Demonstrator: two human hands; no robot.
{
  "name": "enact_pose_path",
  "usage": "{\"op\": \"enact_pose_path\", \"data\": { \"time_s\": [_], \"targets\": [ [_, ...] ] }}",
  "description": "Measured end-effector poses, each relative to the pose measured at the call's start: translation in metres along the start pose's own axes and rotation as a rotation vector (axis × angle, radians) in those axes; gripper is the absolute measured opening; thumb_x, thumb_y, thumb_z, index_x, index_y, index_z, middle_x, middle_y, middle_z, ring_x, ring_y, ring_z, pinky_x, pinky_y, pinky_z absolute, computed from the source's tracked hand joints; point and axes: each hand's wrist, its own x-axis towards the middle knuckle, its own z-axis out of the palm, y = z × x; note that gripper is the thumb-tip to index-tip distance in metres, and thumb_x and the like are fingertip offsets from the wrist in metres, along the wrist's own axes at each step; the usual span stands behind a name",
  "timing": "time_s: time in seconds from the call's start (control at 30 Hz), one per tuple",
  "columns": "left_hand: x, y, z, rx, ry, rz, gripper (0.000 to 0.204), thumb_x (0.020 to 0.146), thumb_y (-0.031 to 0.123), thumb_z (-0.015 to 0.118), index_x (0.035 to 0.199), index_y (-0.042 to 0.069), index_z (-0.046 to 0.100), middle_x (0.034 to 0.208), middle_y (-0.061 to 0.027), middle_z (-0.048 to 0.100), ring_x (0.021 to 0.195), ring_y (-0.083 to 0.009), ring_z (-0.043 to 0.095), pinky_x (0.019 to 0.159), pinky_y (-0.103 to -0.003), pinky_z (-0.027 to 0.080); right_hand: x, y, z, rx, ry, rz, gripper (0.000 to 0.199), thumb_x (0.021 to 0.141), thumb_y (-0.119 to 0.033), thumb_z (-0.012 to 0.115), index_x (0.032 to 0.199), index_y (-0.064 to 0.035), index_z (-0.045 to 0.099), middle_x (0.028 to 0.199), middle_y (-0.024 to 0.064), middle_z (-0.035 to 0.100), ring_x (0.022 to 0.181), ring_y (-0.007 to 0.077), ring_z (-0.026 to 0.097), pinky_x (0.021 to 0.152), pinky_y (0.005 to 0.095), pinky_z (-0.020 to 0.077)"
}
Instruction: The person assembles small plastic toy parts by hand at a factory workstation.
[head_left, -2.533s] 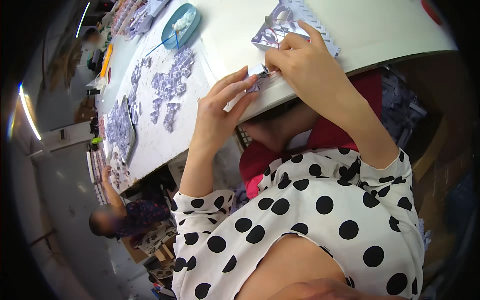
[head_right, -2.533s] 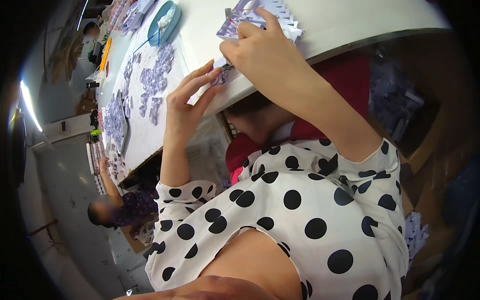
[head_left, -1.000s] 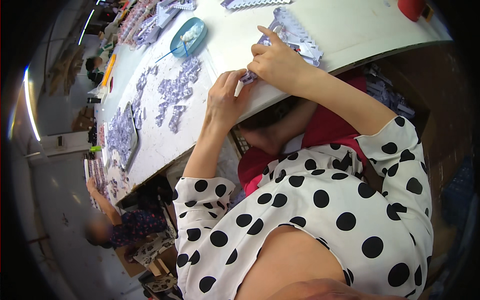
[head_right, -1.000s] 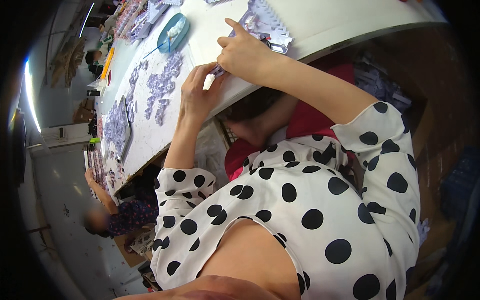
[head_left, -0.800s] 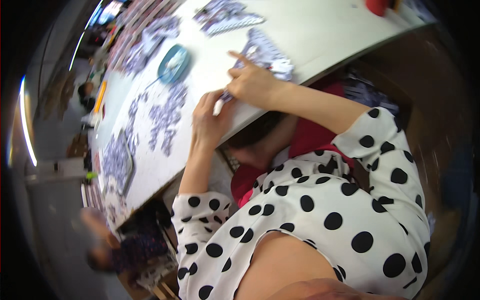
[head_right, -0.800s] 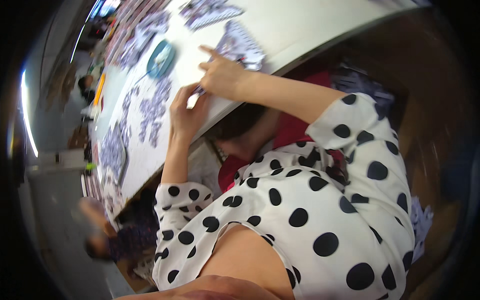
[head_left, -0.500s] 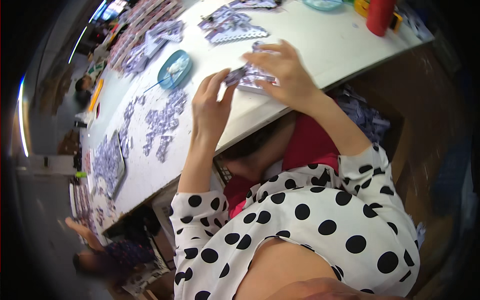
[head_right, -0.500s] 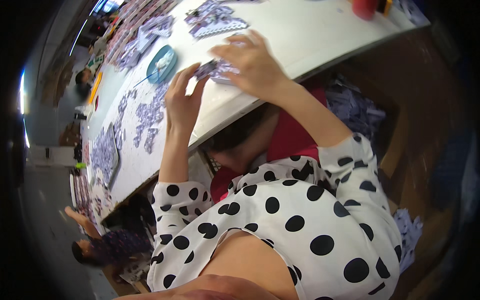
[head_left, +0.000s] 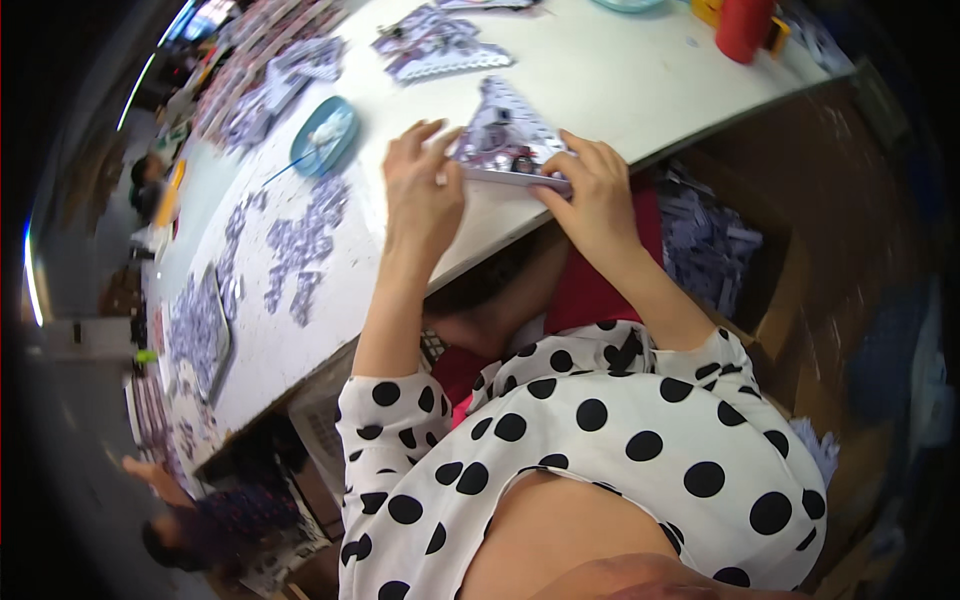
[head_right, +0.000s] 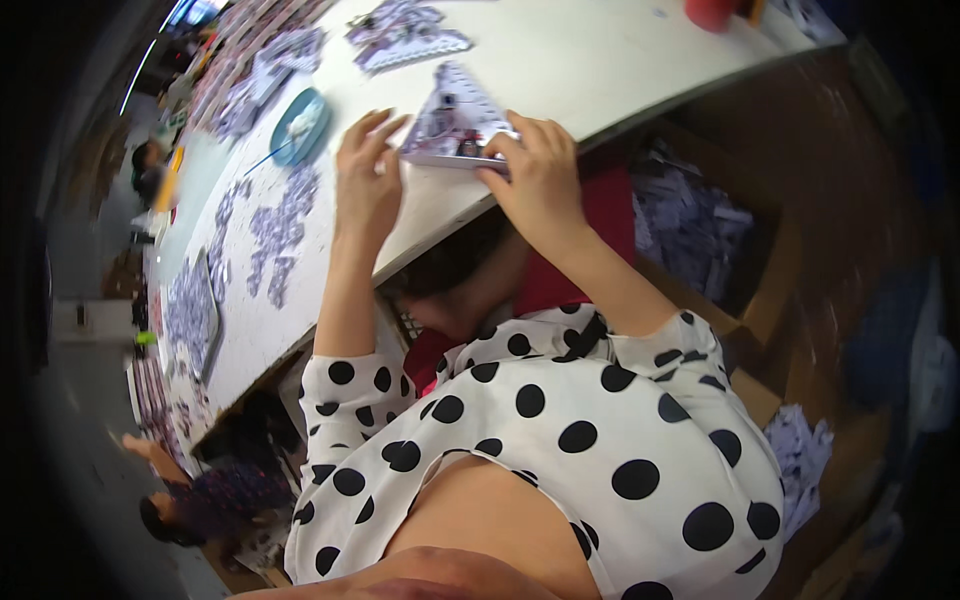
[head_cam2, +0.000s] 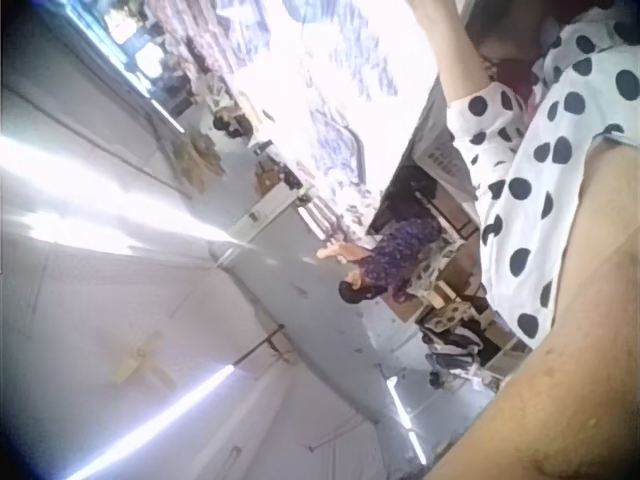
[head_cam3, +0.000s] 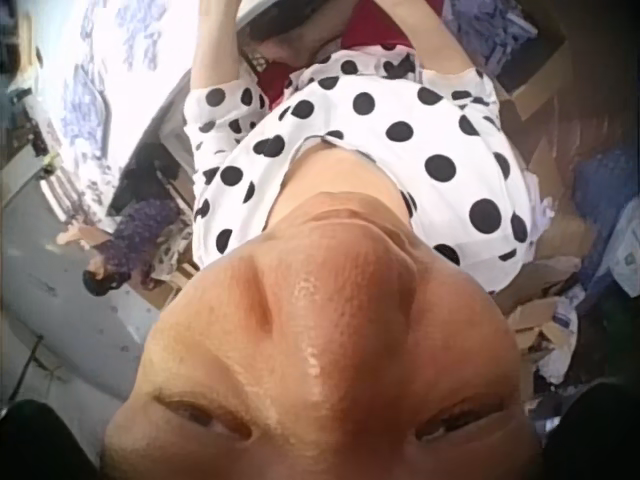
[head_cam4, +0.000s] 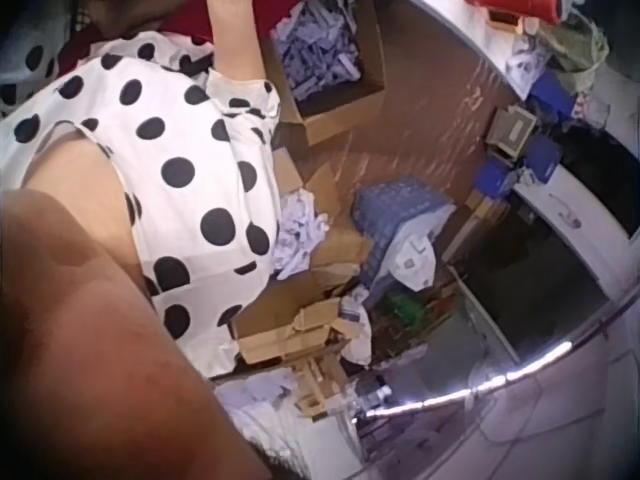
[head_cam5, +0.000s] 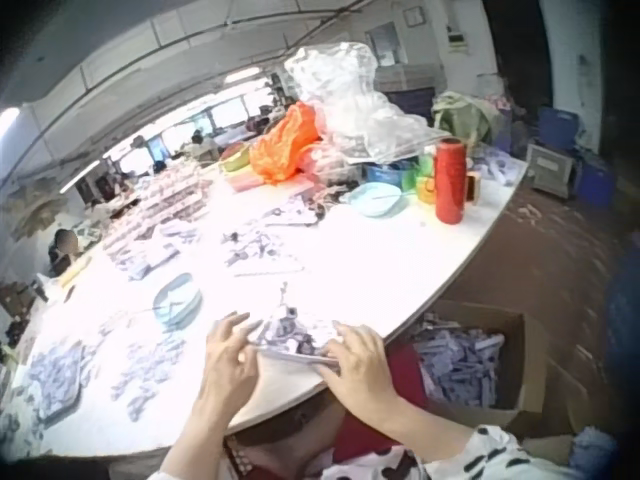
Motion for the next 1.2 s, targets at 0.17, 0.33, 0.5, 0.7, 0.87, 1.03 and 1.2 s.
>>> {"op": "enact_pose_path", "data": {
  "time_s": [0.17, 0.33, 0.5, 0.7, 0.87, 1.03, 1.2],
  "targets": [
    [-0.017, -0.006, -0.01, -0.164, 0.137, -0.169, 0.04, 0.095, -0.002, 0.044, 0.13, 0.0, 0.064, 0.129, -0.0166, 0.066, 0.122, -0.0283, 0.061, 0.108, -0.038, 0.042, -0.006, 0.007, -0.001, 0.286, 0.133, 0.104, 0.022, 0.073, -0.014, 0.085, 0.09, -0.009, 0.07, 0.132, 0.0163, 0.063, 0.119, 0.0358, 0.059, 0.102, 0.0454, 0.0455],
    [-0.039, -0.02, 0.002, -0.139, 0.08, -0.299, 0.04, 0.097, 0.002, 0.046, 0.134, 0.001, 0.061, 0.127, -0.0185, 0.064, 0.119, -0.0303, 0.062, 0.104, -0.04, 0.046, -0.023, 0.027, -0.081, 0.105, 0.344, 0.094, 0.022, 0.072, -0.016, 0.088, 0.086, -0.0115, 0.071, 0.135, 0.0131, 0.063, 0.119, 0.0342, 0.059, 0.101, 0.0411, 0.0454],
    [-0.047, -0.03, 0.014, -0.172, 0.048, -0.339, 0.036, 0.102, 0.01, 0.05, 0.136, 0.001, 0.06, 0.127, -0.0183, 0.063, 0.119, -0.0299, 0.062, 0.102, -0.039, 0.047, -0.077, 0.109, -0.149, -0.192, 0.518, 0.253, 0.022, 0.071, -0.017, 0.089, 0.088, -0.0121, 0.077, 0.136, 0.0132, 0.064, 0.114, 0.031, 0.063, 0.095, 0.0383, 0.0497],
    [-0.039, -0.024, 0.015, -0.139, 0.059, -0.391, 0.038, 0.104, 0.018, 0.053, 0.139, 0.005, 0.058, 0.137, -0.0185, 0.06, 0.123, -0.0283, 0.061, 0.102, -0.037, 0.049, -0.179, 0.231, -0.132, -0.297, 0.405, 0.434, 0.016, 0.076, -0.011, 0.085, 0.09, -0.0078, 0.077, 0.138, 0.0149, 0.063, 0.104, 0.0289, 0.069, 0.087, 0.037, 0.0549],
    [-0.038, -0.022, 0.02, -0.167, 0.048, -0.415, 0.038, 0.104, 0.02, 0.054, 0.139, 0.006, 0.059, 0.134, -0.0173, 0.06, 0.12, -0.0273, 0.062, 0.099, -0.038, 0.049, -0.292, 0.336, -0.053, 0.659, 0.46, 0.858, 0.02, 0.08, -0.004, 0.076, 0.1, -0.0041, 0.072, 0.144, 0.0111, 0.059, 0.096, 0.0258, 0.072, 0.082, 0.0365, 0.0563],
    [-0.041, -0.024, 0.016, -0.129, 0.063, -0.453, 0.038, 0.105, 0.021, 0.055, 0.14, 0.007, 0.059, 0.128, -0.0161, 0.059, 0.117, -0.0272, 0.062, 0.098, -0.038, 0.049, -0.283, 0.318, -0.006, -0.107, -0.028, 0.539, 0.012, 0.086, -0.011, 0.072, 0.096, -0.0053, 0.072, 0.15, 0.0109, 0.053, 0.096, 0.0318, 0.072, 0.083, 0.0407, 0.0559],
    [-0.039, -0.022, 0.017, -0.063, 0.051, -0.42, 0.039, 0.104, 0.024, 0.056, 0.141, 0.009, 0.058, 0.127, -0.0163, 0.058, 0.117, -0.0282, 0.062, 0.097, -0.04, 0.049, -0.278, 0.327, 0.026, -0.008, -0.214, 0.561, 0.014, 0.087, -0.015, 0.071, 0.095, -0.004, 0.072, 0.151, 0.0133, 0.051, 0.106, 0.0352, 0.069, 0.088, 0.0421, 0.0541]
  ]
}}
